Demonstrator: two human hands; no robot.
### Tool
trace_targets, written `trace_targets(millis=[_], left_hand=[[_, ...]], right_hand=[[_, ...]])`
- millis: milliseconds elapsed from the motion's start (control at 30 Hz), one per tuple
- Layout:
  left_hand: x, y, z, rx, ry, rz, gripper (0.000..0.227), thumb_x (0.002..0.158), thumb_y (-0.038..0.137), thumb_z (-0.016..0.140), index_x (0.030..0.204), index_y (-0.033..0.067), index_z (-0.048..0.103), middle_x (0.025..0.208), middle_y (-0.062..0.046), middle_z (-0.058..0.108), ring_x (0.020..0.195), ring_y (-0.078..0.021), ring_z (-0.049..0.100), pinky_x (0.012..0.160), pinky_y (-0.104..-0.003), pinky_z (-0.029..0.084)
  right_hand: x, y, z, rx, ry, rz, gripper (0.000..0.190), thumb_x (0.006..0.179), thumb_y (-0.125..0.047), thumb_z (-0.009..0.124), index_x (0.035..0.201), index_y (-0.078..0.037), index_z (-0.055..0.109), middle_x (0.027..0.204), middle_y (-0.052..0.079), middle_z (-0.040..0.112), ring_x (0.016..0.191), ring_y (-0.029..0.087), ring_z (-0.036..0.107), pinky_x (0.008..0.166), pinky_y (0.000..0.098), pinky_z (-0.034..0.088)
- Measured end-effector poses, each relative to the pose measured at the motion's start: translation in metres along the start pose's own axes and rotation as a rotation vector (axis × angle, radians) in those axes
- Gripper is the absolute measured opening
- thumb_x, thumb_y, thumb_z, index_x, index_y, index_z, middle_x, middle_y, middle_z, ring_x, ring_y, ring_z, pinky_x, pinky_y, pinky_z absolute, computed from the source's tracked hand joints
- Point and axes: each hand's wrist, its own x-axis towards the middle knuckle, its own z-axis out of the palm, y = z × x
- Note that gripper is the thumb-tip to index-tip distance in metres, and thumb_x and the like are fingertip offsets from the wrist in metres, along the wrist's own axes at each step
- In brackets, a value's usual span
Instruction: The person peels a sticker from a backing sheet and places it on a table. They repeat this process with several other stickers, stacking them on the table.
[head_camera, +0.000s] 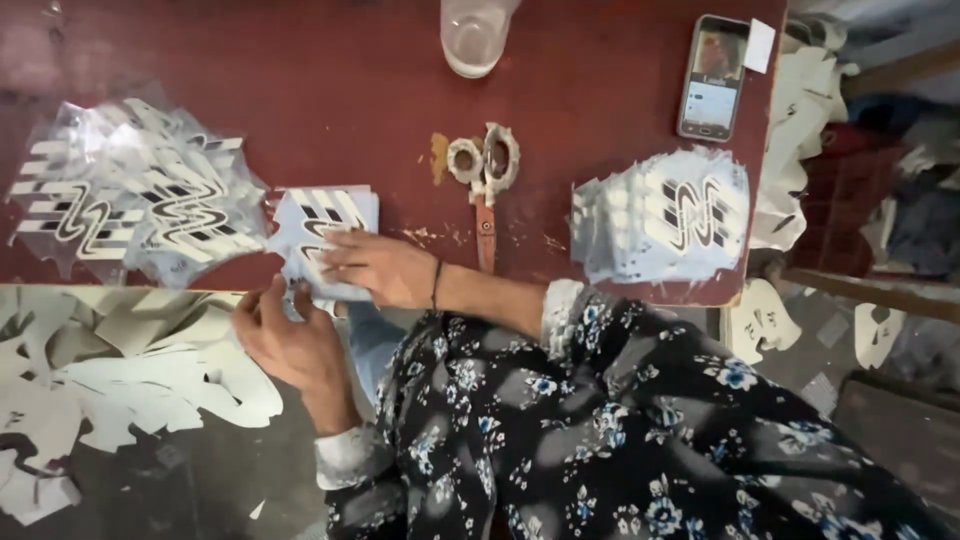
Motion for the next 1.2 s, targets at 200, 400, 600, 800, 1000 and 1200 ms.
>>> trace_targets(millis=[200,400,600,800,1000,1200], left_hand=[[-0.005,0.011,0.009,0.236,0.125,0.251,0.024,0.093,0.005,0.077,0.118,0.0073,0.077,0.127,-0.018,0.066,0.102,-0.0360,0.062,0.084,-0.046,0.053],[0.000,0.003,0.009,0.187,0.098,0.198,0.028,0.097,0.010,0.078,0.124,0.0049,0.071,0.123,-0.019,0.062,0.107,-0.0385,0.064,0.089,-0.049,0.053],[0.033,-0.006,-0.005,-0.121,-0.205,-0.238,0.032,0.087,0.015,0.078,0.115,0.0059,0.065,0.120,-0.019,0.053,0.087,-0.0319,0.064,0.079,-0.045,0.053],[0.023,-0.007,0.007,0.091,-0.118,0.037,0.023,0.083,0.011,0.082,0.100,0.0050,0.068,0.110,-0.020,0.054,0.092,-0.0364,0.057,0.084,-0.050,0.049],[0.009,-0.011,0.029,0.261,0.156,0.218,0.011,0.088,0.008,0.076,0.097,0.0079,0.070,0.113,-0.018,0.061,0.102,-0.0388,0.058,0.087,-0.051,0.047],[0.007,-0.003,0.015,0.152,0.161,0.202,0.021,0.082,0.005,0.070,0.102,0.0080,0.065,0.102,-0.015,0.065,0.099,-0.0364,0.061,0.087,-0.050,0.050]], right_hand=[[-0.012,-0.002,0.008,0.246,0.213,0.168,0.043,0.076,0.008,0.067,0.115,-0.009,0.074,0.135,0.008,0.067,0.139,0.029,0.058,0.119,0.0396,0.050],[-0.004,-0.006,0.004,0.221,0.222,0.184,0.044,0.071,0.009,0.068,0.111,-0.008,0.074,0.131,0.011,0.067,0.133,0.032,0.058,0.114,0.0414,0.050],[-0.006,-0.003,0.011,0.211,0.249,0.159,0.033,0.082,-0.005,0.079,0.114,-0.011,0.073,0.131,0.009,0.066,0.133,0.030,0.058,0.115,0.0404,0.049],[-0.007,-0.001,0.007,0.235,0.246,0.177,0.039,0.079,0.004,0.068,0.114,-0.010,0.074,0.132,0.010,0.067,0.135,0.030,0.059,0.117,0.0414,0.049],[-0.006,-0.006,-0.003,0.239,0.209,0.210,0.034,0.080,0.001,0.070,0.112,-0.010,0.074,0.129,0.010,0.068,0.130,0.030,0.062,0.111,0.0399,0.051],[0.001,-0.017,-0.027,0.252,0.290,0.212,0.038,0.080,0.012,0.065,0.110,-0.008,0.076,0.120,0.014,0.074,0.120,0.030,0.070,0.104,0.0389,0.057]])
